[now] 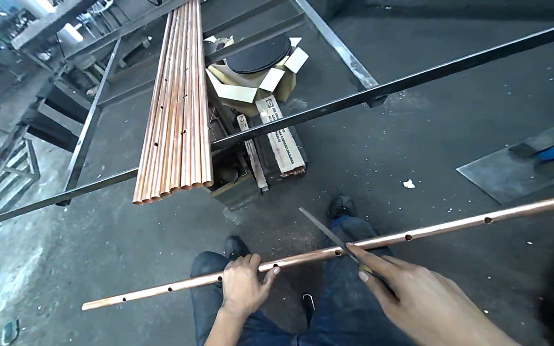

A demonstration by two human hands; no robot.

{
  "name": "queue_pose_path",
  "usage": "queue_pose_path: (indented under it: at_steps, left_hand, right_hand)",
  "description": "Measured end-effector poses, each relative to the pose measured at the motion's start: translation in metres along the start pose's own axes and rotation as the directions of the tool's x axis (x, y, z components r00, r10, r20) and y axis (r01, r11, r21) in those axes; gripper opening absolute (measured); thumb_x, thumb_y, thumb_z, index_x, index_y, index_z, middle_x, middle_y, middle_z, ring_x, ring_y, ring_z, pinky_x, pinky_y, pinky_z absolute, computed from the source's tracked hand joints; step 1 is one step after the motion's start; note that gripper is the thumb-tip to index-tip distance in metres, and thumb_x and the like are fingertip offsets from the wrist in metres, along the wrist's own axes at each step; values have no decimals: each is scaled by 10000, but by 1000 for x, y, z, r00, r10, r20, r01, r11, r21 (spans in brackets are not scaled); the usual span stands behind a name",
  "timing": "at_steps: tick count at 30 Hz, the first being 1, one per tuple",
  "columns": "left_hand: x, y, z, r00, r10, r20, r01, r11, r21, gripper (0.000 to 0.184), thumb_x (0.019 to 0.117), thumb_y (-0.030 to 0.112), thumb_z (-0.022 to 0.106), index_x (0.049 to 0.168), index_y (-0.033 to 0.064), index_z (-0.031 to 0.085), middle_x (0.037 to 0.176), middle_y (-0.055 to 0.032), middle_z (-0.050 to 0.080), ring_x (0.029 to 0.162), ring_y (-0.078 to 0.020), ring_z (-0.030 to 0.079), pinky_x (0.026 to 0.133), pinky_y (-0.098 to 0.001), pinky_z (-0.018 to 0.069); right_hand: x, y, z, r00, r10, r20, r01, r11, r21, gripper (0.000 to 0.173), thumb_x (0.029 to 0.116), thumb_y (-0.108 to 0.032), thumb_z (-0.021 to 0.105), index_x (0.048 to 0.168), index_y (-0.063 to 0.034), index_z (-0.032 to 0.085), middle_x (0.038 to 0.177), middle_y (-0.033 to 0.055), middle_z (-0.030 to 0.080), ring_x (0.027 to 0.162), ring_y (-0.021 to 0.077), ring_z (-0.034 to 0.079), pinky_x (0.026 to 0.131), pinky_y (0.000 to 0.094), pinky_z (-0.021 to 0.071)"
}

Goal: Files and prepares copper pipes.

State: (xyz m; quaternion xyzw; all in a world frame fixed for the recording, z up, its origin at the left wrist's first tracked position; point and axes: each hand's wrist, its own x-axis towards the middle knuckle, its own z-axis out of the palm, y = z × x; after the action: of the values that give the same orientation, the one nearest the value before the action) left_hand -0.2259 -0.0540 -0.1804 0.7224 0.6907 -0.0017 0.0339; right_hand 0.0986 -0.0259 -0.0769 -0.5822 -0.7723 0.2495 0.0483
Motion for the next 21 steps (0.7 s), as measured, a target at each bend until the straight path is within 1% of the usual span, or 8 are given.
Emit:
queue_pose_path:
  at_steps: [3, 5, 6, 8, 10, 12, 14, 21]
  left_hand:
    - [1, -1, -2, 999, 3, 39, -1, 998, -56, 755, 971, 789, 326, 899, 152, 726, 830, -28, 733, 820, -213, 732, 736, -454, 596]
    - [4, 0, -10, 988, -43, 148, 62, 990, -125, 736, 998, 748, 280, 899, 168, 723, 840, -18, 730, 858, -205, 724, 789, -461, 580]
    - [8, 1, -19, 962, -80, 261, 123, 980, -154, 739, 1006, 742, 253, 920, 180, 724, 860, -20, 729, 894, -207, 719, 839, -476, 567]
    - [22, 2, -38, 846, -131, 517, 249, 955, -164, 732, 998, 762, 261, 1034, 205, 736, 962, -35, 743, 996, -229, 709, 950, -523, 528]
    - [32, 2, -47, 756, -151, 637, 321, 934, -159, 731, 982, 787, 294, 1095, 218, 738, 1020, -39, 751, 1036, -243, 705, 957, -566, 518]
    - [38, 1, -51, 711, -149, 688, 346, 925, -157, 745, 969, 805, 308, 1125, 220, 743, 1061, -43, 754, 1057, -246, 705, 952, -583, 519]
    - [40, 0, -52, 691, -134, 710, 348, 923, -164, 751, 966, 808, 314, 1114, 208, 740, 1057, -52, 749, 1050, -253, 702, 933, -590, 520]
    - [43, 1, -51, 686, -73, 724, 321, 923, -212, 683, 958, 782, 403, 1146, 210, 727, 1069, -53, 737, 1046, -248, 692, 944, -586, 514]
  right_hand:
    - [-2, 0, 0, 1000, 8, -1, -8, 1000, -7, 486, 1020, -365, 526, 1504, -329, 552, 1058, 93, 747, 809, 323, 728, 641, 578, 574]
    - [-2, 1, 2, 1000, -3, -18, 2, 1000, -20, 481, 1015, -368, 528, 1493, -327, 565, 1048, 87, 748, 794, 317, 728, 624, 571, 573]
    - [-2, 2, 3, 1000, -7, -28, 6, 1000, -26, 481, 1011, -373, 529, 1488, -328, 571, 1036, 84, 748, 782, 309, 727, 613, 563, 573]
    - [-2, 2, 5, 999, -20, -45, 19, 999, -32, 481, 1004, -372, 528, 1479, -321, 583, 1017, 86, 748, 760, 306, 725, 594, 554, 570]
    - [-1, 1, 5, 999, -27, -40, 26, 999, -30, 479, 1006, -373, 528, 1479, -320, 583, 1011, 89, 747, 762, 311, 725, 597, 559, 570]
    - [0, 0, 6, 999, -30, -31, 29, 999, -39, 480, 1006, -386, 526, 1480, -331, 580, 998, 80, 744, 759, 304, 722, 596, 551, 570]
    - [0, 1, 7, 999, -38, -36, 36, 998, -43, 478, 997, -383, 533, 1468, -328, 593, 986, 74, 744, 748, 299, 721, 585, 548, 570]
    - [2, 1, 9, 999, -40, -28, 38, 998, -42, 480, 994, -379, 540, 1468, -325, 594, 1000, 78, 746, 765, 304, 725, 601, 555, 573]
